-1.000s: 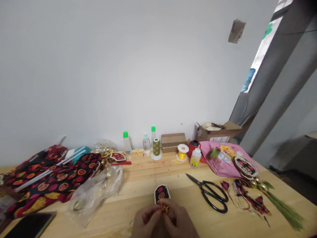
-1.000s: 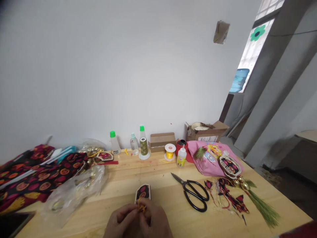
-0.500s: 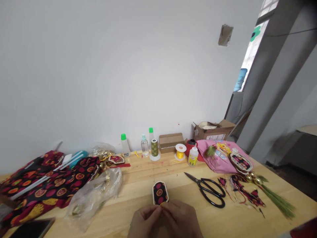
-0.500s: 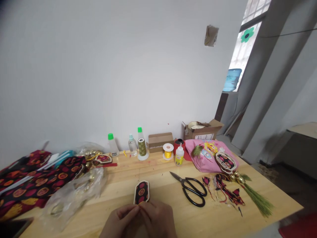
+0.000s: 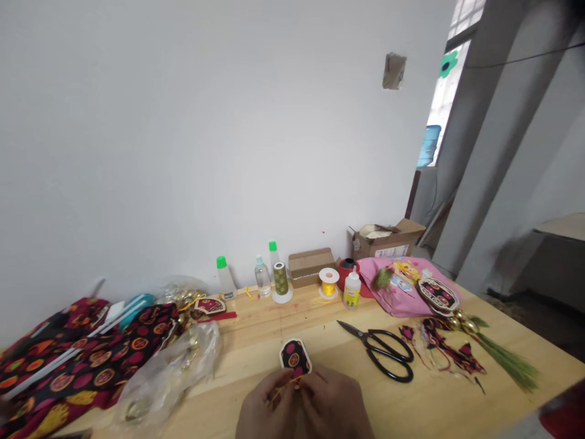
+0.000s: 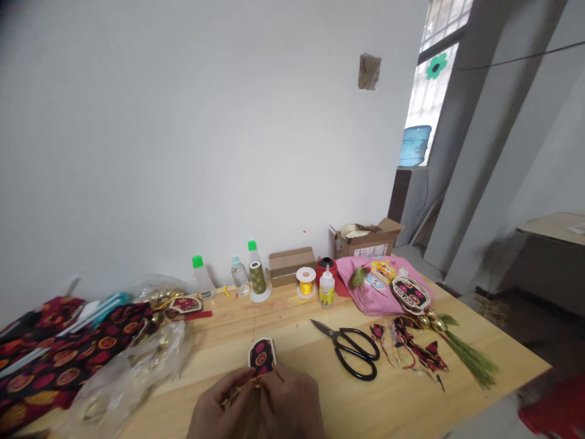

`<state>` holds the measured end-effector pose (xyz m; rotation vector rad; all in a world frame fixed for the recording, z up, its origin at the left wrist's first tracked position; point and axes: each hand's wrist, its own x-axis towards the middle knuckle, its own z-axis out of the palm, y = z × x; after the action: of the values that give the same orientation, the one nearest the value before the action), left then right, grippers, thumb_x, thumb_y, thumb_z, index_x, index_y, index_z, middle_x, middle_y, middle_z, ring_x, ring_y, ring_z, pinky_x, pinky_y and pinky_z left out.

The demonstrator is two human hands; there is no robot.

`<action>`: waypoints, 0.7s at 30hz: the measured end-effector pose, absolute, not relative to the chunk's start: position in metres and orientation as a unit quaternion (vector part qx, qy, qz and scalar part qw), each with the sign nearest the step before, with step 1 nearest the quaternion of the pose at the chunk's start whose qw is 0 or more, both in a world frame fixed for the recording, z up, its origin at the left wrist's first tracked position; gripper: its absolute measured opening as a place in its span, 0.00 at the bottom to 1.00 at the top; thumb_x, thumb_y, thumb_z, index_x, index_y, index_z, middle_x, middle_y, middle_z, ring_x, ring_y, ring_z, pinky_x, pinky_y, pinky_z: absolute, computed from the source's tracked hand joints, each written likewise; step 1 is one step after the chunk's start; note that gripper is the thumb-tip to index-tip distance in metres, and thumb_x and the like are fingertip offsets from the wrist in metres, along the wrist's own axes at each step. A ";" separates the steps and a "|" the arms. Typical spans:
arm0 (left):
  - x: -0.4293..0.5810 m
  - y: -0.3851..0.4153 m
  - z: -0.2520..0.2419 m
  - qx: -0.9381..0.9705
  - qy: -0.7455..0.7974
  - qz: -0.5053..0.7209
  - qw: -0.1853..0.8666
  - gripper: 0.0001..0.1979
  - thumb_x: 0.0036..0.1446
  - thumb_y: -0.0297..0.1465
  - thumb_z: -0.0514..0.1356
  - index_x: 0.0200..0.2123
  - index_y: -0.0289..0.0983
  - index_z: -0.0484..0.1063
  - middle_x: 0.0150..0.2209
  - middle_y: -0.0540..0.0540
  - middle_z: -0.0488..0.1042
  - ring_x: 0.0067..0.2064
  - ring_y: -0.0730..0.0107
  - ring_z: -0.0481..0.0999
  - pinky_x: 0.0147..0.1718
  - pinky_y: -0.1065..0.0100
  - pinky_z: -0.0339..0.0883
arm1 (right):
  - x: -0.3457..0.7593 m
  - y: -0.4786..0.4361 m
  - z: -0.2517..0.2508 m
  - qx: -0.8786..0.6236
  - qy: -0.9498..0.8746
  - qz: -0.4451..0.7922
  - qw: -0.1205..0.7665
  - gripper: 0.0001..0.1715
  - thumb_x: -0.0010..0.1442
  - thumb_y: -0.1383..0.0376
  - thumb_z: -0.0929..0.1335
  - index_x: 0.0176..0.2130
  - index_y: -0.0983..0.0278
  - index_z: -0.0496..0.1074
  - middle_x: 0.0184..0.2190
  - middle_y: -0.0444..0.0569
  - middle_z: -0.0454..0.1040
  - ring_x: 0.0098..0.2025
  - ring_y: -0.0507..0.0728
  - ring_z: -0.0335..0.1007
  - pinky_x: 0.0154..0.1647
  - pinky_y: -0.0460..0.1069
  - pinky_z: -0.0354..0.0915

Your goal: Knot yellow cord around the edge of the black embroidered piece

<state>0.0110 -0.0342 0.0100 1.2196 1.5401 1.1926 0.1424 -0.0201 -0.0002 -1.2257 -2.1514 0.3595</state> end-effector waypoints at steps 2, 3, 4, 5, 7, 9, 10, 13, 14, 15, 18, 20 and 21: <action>0.013 -0.034 0.013 0.500 0.591 0.467 0.427 0.15 0.39 0.36 0.59 0.32 0.35 0.71 0.26 0.45 0.76 0.30 0.63 0.73 0.28 0.70 0.66 | 0.143 -0.020 0.003 -0.490 -0.797 0.166 0.311 0.09 0.49 0.69 0.61 0.29 0.59 0.69 0.26 0.43 0.69 0.26 0.50 0.63 0.23 0.43 0.50; 0.015 -0.034 0.014 0.505 0.576 0.466 0.443 0.16 0.40 0.36 0.59 0.34 0.35 0.70 0.25 0.45 0.75 0.30 0.63 0.73 0.27 0.70 0.66 | 0.143 -0.021 0.005 -0.495 -0.789 0.191 0.310 0.10 0.48 0.70 0.61 0.29 0.59 0.69 0.27 0.43 0.68 0.27 0.50 0.63 0.23 0.43 0.50; 0.016 -0.034 0.015 0.510 0.559 0.464 0.460 0.16 0.40 0.36 0.58 0.35 0.35 0.69 0.24 0.46 0.75 0.30 0.64 0.73 0.27 0.70 0.66 | 0.144 -0.022 0.006 -0.495 -0.781 0.222 0.309 0.11 0.48 0.71 0.60 0.29 0.59 0.69 0.27 0.42 0.67 0.27 0.49 0.62 0.24 0.42 0.51; 0.016 -0.034 0.015 0.514 0.548 0.463 0.471 0.17 0.41 0.36 0.58 0.36 0.35 0.68 0.24 0.46 0.75 0.30 0.64 0.73 0.27 0.70 0.66 | 0.144 -0.022 0.008 -0.491 -0.774 0.253 0.310 0.12 0.48 0.72 0.60 0.28 0.59 0.69 0.28 0.42 0.66 0.28 0.49 0.62 0.25 0.42 0.52; 0.017 -0.034 0.012 0.515 0.543 0.464 0.474 0.17 0.41 0.36 0.58 0.36 0.35 0.67 0.26 0.45 0.75 0.31 0.64 0.73 0.28 0.71 0.66 | 0.144 -0.023 0.009 -0.487 -0.756 0.298 0.320 0.13 0.50 0.71 0.59 0.28 0.60 0.70 0.28 0.43 0.65 0.29 0.48 0.62 0.27 0.42 0.54; 0.015 -0.034 0.007 0.509 0.554 0.468 0.463 0.17 0.41 0.36 0.58 0.36 0.35 0.67 0.27 0.45 0.75 0.31 0.64 0.73 0.27 0.71 0.65 | 0.144 -0.023 0.009 -0.491 -0.740 0.318 0.332 0.12 0.51 0.68 0.59 0.29 0.60 0.70 0.28 0.43 0.65 0.30 0.49 0.61 0.29 0.42 0.54; 0.015 -0.034 0.003 0.503 0.557 0.470 0.463 0.17 0.41 0.36 0.58 0.36 0.35 0.67 0.28 0.44 0.75 0.31 0.64 0.73 0.26 0.72 0.65 | 0.144 -0.023 0.009 -0.492 -0.736 0.321 0.337 0.11 0.51 0.67 0.60 0.29 0.60 0.71 0.28 0.43 0.65 0.30 0.49 0.61 0.29 0.42 0.55; 0.013 -0.035 -0.003 0.473 0.552 0.485 0.486 0.18 0.39 0.36 0.60 0.35 0.34 0.67 0.27 0.44 0.75 0.31 0.64 0.73 0.23 0.73 0.64 | 0.144 -0.022 0.008 -0.491 -0.735 0.317 0.344 0.10 0.51 0.64 0.61 0.29 0.58 0.72 0.27 0.43 0.65 0.30 0.50 0.62 0.30 0.43 0.55; 0.013 -0.035 -0.004 0.459 0.548 0.492 0.498 0.17 0.38 0.36 0.60 0.34 0.34 0.67 0.27 0.45 0.75 0.31 0.64 0.73 0.23 0.73 0.64 | 0.144 -0.021 0.009 -0.494 -0.735 0.311 0.345 0.10 0.51 0.64 0.62 0.28 0.58 0.72 0.26 0.43 0.65 0.30 0.49 0.62 0.29 0.43 0.55; 0.013 -0.035 -0.003 0.444 0.545 0.497 0.509 0.17 0.37 0.36 0.61 0.33 0.34 0.68 0.26 0.45 0.75 0.31 0.64 0.73 0.24 0.73 0.64 | 0.144 -0.021 0.008 -0.498 -0.735 0.304 0.346 0.10 0.51 0.64 0.62 0.27 0.58 0.72 0.26 0.43 0.65 0.29 0.49 0.61 0.28 0.43 0.55; 0.015 -0.036 0.002 0.409 0.547 0.503 0.529 0.16 0.34 0.35 0.63 0.30 0.34 0.69 0.23 0.46 0.75 0.28 0.65 0.73 0.24 0.73 0.65 | 0.142 -0.022 0.006 -0.515 -0.716 0.312 0.354 0.07 0.48 0.66 0.63 0.23 0.61 0.71 0.24 0.43 0.64 0.28 0.49 0.61 0.27 0.43 0.54; 0.016 -0.036 0.007 0.407 0.550 0.498 0.532 0.15 0.34 0.34 0.63 0.28 0.34 0.69 0.22 0.47 0.75 0.27 0.66 0.74 0.25 0.72 0.65 | 0.140 -0.021 0.002 -0.529 -0.682 0.354 0.360 0.05 0.46 0.67 0.64 0.22 0.64 0.69 0.23 0.43 0.63 0.26 0.49 0.59 0.26 0.43 0.53; 0.017 -0.036 0.008 0.410 0.552 0.494 0.532 0.14 0.34 0.34 0.63 0.27 0.34 0.70 0.22 0.47 0.75 0.27 0.65 0.74 0.25 0.72 0.65 | 0.139 -0.021 0.000 -0.532 -0.662 0.385 0.361 0.05 0.46 0.67 0.64 0.21 0.65 0.67 0.21 0.42 0.62 0.25 0.49 0.58 0.25 0.43 0.53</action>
<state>0.0167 -0.0357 0.0080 0.9781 1.3169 1.1779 0.1388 -0.0208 -0.0005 -1.3712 -1.7047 0.9922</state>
